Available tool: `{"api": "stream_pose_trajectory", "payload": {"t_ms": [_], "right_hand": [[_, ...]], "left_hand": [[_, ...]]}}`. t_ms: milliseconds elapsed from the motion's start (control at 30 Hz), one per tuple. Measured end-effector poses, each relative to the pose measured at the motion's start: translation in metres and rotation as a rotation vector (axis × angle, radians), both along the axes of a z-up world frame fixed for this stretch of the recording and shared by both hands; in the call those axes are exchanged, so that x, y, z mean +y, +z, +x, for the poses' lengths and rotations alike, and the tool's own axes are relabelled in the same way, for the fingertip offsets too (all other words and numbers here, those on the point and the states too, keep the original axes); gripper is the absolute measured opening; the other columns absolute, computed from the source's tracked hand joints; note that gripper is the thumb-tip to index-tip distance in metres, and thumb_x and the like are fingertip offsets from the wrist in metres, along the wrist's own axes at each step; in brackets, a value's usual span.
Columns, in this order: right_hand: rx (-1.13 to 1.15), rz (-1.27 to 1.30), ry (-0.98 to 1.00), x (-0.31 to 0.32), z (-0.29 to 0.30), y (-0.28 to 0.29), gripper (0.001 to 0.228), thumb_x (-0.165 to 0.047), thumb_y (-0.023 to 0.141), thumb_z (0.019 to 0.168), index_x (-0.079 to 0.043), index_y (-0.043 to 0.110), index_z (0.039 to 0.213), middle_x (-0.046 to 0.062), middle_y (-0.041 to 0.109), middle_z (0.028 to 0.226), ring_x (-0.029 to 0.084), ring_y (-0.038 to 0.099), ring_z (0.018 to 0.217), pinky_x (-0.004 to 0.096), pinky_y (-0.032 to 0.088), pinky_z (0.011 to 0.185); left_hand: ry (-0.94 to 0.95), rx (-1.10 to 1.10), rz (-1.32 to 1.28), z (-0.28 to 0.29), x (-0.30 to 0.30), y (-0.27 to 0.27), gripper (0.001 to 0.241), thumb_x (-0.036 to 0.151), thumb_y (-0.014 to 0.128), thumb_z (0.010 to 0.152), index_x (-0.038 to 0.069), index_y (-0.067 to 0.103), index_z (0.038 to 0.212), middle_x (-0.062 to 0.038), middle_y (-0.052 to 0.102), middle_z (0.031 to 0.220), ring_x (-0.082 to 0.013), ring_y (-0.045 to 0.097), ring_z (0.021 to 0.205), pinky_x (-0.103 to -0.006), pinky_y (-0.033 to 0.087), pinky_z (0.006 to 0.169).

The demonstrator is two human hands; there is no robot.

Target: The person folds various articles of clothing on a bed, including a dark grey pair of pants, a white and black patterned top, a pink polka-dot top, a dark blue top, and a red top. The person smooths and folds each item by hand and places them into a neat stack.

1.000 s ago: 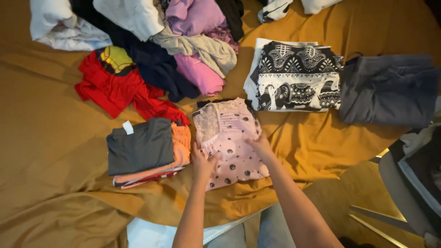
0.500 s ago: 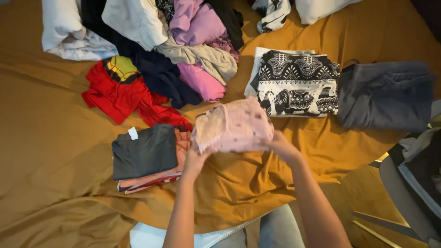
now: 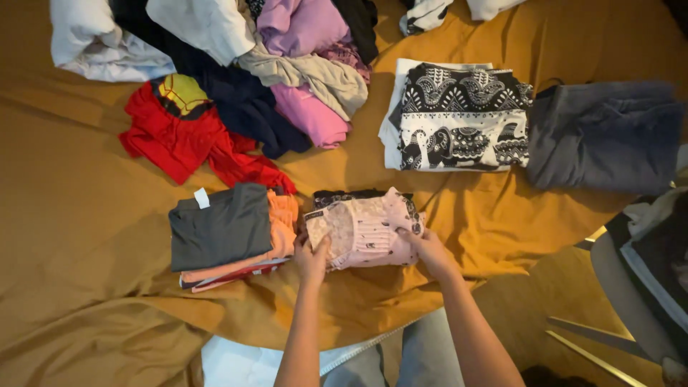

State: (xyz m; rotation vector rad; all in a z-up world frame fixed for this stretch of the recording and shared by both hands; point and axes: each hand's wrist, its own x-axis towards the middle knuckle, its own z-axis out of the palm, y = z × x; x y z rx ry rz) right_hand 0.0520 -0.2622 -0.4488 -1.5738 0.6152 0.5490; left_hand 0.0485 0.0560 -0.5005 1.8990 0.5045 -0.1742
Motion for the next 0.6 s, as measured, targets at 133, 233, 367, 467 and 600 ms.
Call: {"api": "stream_pose_trajectory", "payload": {"t_ms": [133,233,367,467,600], "right_hand": [[-0.366,-0.515,-0.213,0.000,-0.042,-0.119,0.074,-0.031,0.092,0.073,0.007,0.046,0.117,0.009,0.075,0.089,0.020,0.069,0.081,0.034,0.053,0.072],[-0.563,-1.154,-0.015,0.019,-0.033,-0.071,0.045,-0.028,0.095,0.062,-0.010,0.080,0.101,0.023,0.070,0.099,0.034,0.067,0.083,0.043,0.054,0.075],[-0.072,-0.459,-0.256,0.029,-0.027,-0.044,0.044,-0.015,0.079,0.075,0.000,0.070,0.115,0.014,0.077,0.099,0.025,0.073,0.085,0.036,0.057,0.072],[0.101,-0.005,-0.328,0.026,-0.033,-0.010,0.040,-0.010,0.079,0.077,0.002,0.071,0.115,0.012,0.074,0.103,0.022,0.069,0.083,0.038,0.056,0.069],[0.138,0.265,-0.335,0.047,-0.028,0.045,0.043,-0.006,0.072,0.081,0.000,0.064,0.123,0.011,0.074,0.103,0.024,0.072,0.084,0.037,0.058,0.071]], "left_hand": [[0.007,-0.068,0.502,-0.019,-0.010,-0.019,0.077,0.057,0.083,0.078,-0.003,0.066,0.123,-0.028,0.052,0.133,-0.0494,0.058,0.112,-0.0550,0.046,0.093],[0.154,0.300,0.284,-0.018,-0.021,-0.015,0.110,0.068,0.086,0.073,-0.011,0.046,0.139,-0.030,0.056,0.129,-0.0438,0.060,0.110,-0.0518,0.047,0.092],[0.194,0.576,-0.065,-0.006,-0.027,0.039,0.101,0.072,0.077,0.078,-0.007,0.052,0.137,-0.024,0.068,0.126,-0.0329,0.067,0.109,-0.0453,0.053,0.093],[0.159,0.522,-0.444,-0.010,-0.030,0.045,0.076,0.059,0.073,0.081,0.002,0.068,0.130,-0.014,0.074,0.122,-0.0243,0.070,0.104,-0.0394,0.055,0.086],[0.181,0.207,-0.623,-0.003,-0.002,0.068,0.053,0.033,0.076,0.086,0.003,0.067,0.128,-0.008,0.073,0.120,-0.0174,0.070,0.102,-0.0333,0.056,0.084]]}}
